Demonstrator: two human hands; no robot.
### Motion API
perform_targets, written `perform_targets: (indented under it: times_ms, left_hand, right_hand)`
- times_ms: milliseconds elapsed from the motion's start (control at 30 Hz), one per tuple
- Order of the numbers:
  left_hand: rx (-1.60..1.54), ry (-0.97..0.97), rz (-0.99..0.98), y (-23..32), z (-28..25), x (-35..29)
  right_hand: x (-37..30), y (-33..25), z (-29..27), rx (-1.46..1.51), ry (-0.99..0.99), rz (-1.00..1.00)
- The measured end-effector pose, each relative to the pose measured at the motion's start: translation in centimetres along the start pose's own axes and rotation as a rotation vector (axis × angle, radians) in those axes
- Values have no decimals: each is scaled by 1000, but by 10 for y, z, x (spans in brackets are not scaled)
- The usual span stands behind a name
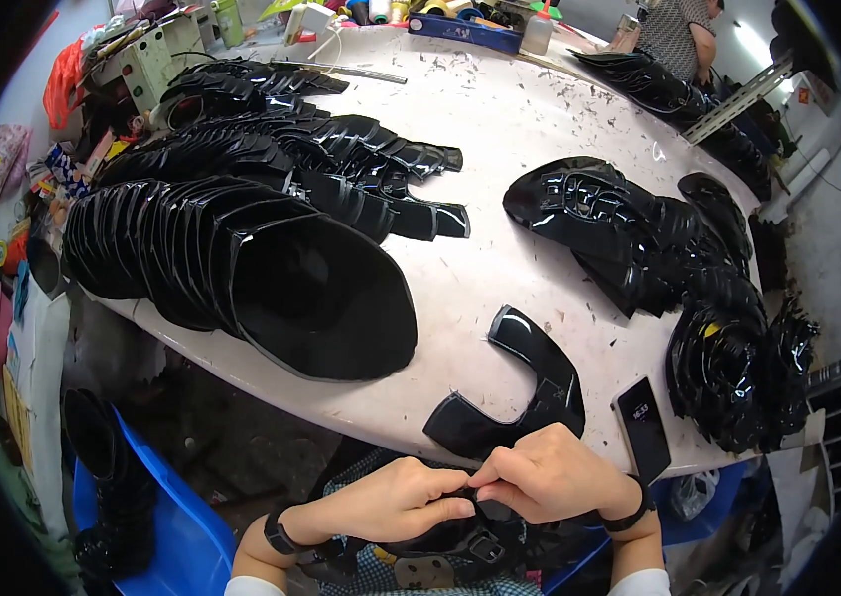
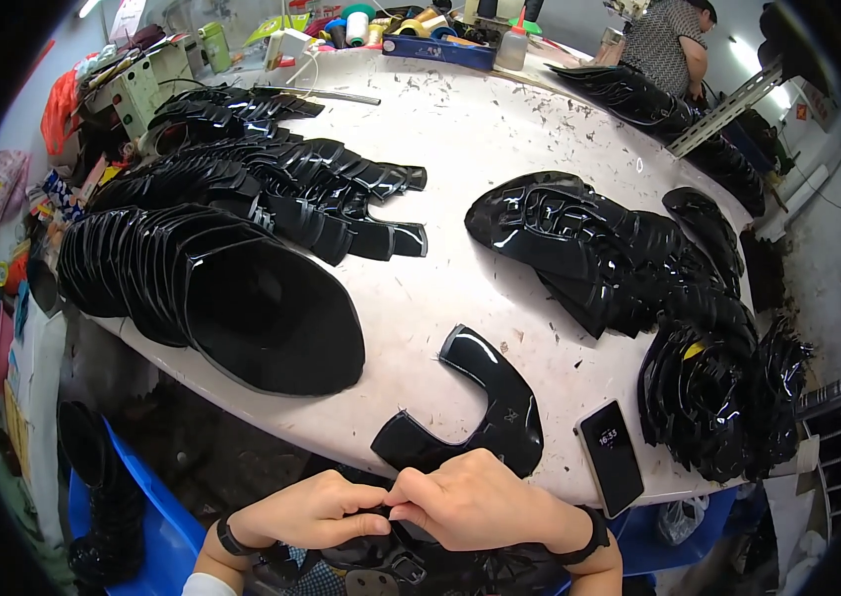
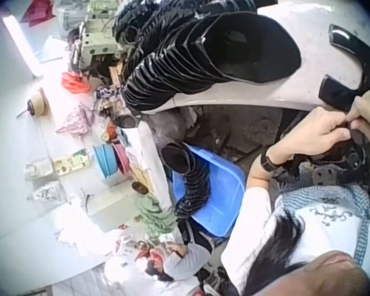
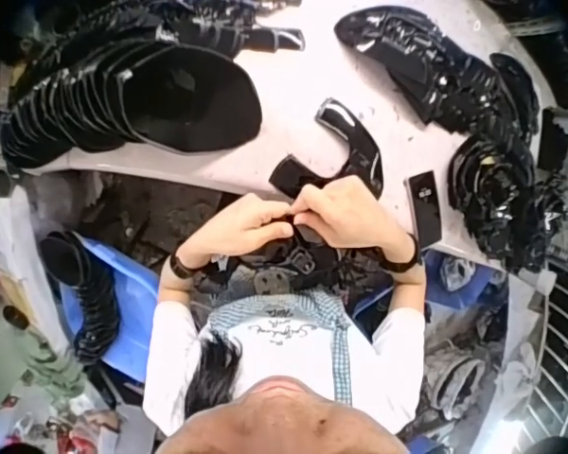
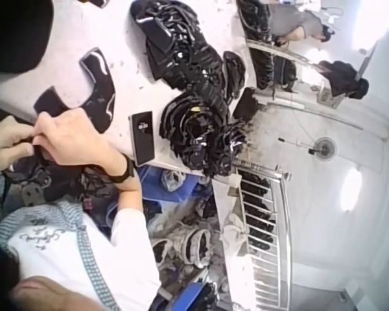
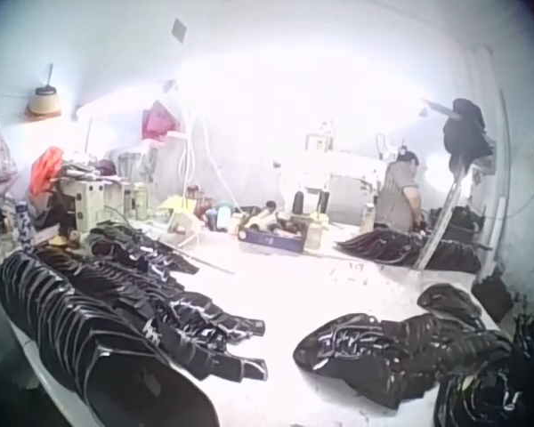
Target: Inspecting and organizing black patent leather shoe upper components at a manufacturing workbench.
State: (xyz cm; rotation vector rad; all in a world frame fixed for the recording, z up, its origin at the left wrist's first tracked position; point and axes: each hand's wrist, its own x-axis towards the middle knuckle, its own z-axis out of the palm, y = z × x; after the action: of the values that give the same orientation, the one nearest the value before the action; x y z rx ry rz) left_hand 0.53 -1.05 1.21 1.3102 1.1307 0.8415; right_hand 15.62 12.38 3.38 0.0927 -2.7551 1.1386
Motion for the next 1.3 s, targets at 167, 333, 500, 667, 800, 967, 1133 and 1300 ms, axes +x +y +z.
perform_targets:
  times_ms: [167,333,500,667,800,967,1133,1300]
  left_hand:
    - [28,38,29,2,5,2]
    - [-14,206,84,3,6,-2]
    - [-165,444,1,-12,10,-6]
    - [-104,513,-7,-23,18,-9]
    - [-75,539,-27,-23,19,-8]
    - [-79,606,-6,-13,23,-2]
    - [-56,618,-19,-19,24,-4]
    - [-84,607,-38,-17,24,-1]
  right_hand:
    - [-3,-3,-7,-39,-34,-24]
    - [0,-11,-10,-310,320,-45]
    - [-39,-29,22,-22,617,230]
    - [-42,-28,57,112,461,400]
    - [-37,-29,68,96,626,404]
    - [-37,-29,78,-28,789,223]
    - [-39,-25,79,228,802,293]
    - [-44,-17,80,361,785,388]
